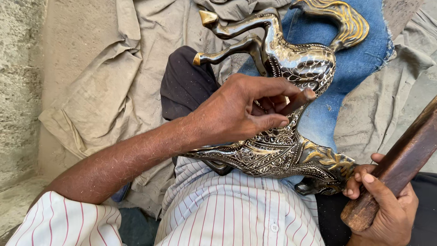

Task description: The person sits on the ground with a decorative brass horse figurine on their lap and hammers a small punch against the figurine's surface, repositioning the punch repeatedly to work the metal relief. A wooden mallet is held in the other hand to strike the punch.

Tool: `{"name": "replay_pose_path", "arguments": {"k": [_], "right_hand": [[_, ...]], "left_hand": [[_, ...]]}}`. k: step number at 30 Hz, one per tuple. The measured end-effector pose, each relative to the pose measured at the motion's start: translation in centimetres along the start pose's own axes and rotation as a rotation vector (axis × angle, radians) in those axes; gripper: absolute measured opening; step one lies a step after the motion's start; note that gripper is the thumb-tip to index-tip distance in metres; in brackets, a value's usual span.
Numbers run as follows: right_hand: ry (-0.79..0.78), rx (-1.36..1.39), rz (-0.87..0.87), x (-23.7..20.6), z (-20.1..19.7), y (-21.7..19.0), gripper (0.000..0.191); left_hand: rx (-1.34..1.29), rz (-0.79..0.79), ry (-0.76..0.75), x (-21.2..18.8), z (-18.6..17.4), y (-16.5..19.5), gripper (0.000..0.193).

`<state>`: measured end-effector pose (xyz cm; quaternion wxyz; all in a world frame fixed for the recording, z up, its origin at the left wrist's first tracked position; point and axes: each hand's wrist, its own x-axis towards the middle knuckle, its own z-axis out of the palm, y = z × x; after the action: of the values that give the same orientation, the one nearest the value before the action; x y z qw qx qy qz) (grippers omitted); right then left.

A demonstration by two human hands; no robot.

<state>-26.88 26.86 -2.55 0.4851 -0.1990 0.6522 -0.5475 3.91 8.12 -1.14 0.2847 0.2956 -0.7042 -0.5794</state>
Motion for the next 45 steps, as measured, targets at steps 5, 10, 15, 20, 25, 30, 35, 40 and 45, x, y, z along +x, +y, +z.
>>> {"name": "replay_pose_path", "arguments": {"k": [5, 10, 15, 20, 25, 30, 35, 40, 45], "right_hand": [[-0.012, 0.047, -0.015, 0.9, -0.4, -0.4, 0.037], [-0.057, -0.002, -0.049, 2.2, -0.6, -1.4, 0.036], [-0.014, -0.148, -0.043, 2.6, -1.4, -1.6, 0.038], [-0.11, -0.473, -0.234, 2.2, -2.2, -4.4, 0.04], [-0.407, -0.345, -0.126, 4.2, 0.2, -10.2, 0.039], [-0.274, -0.863, -0.146, 6.1, 0.7, -9.6, 0.041], [-0.354, -1.365, -0.309, 11.2, -5.1, -8.8, 0.01], [-0.178, -2.173, -0.951, 16.2, -7.9, -7.7, 0.015], [-0.283, -1.57, -0.903, 13.0, -6.3, -9.5, 0.022]], "left_hand": [[0.004, 0.06, 0.052, 0.6, 0.2, 0.5, 0.048], [-0.009, 0.031, 0.146, 1.5, 0.8, 0.6, 0.047], [-0.047, -0.031, 0.204, 1.2, 2.7, 0.9, 0.052], [-0.018, -0.031, 0.36, 0.6, 4.9, 0.9, 0.047], [-0.024, -0.07, 0.486, 0.3, 6.7, 0.7, 0.039], [0.124, 0.036, 0.548, 0.6, 7.6, 0.1, 0.039], [0.182, -0.049, 0.601, 0.5, 8.8, 0.1, 0.041], [0.319, 0.083, 0.615, 0.6, 9.3, 0.4, 0.046], [0.188, 0.007, 0.594, 0.4, 9.1, 1.1, 0.039]]}}
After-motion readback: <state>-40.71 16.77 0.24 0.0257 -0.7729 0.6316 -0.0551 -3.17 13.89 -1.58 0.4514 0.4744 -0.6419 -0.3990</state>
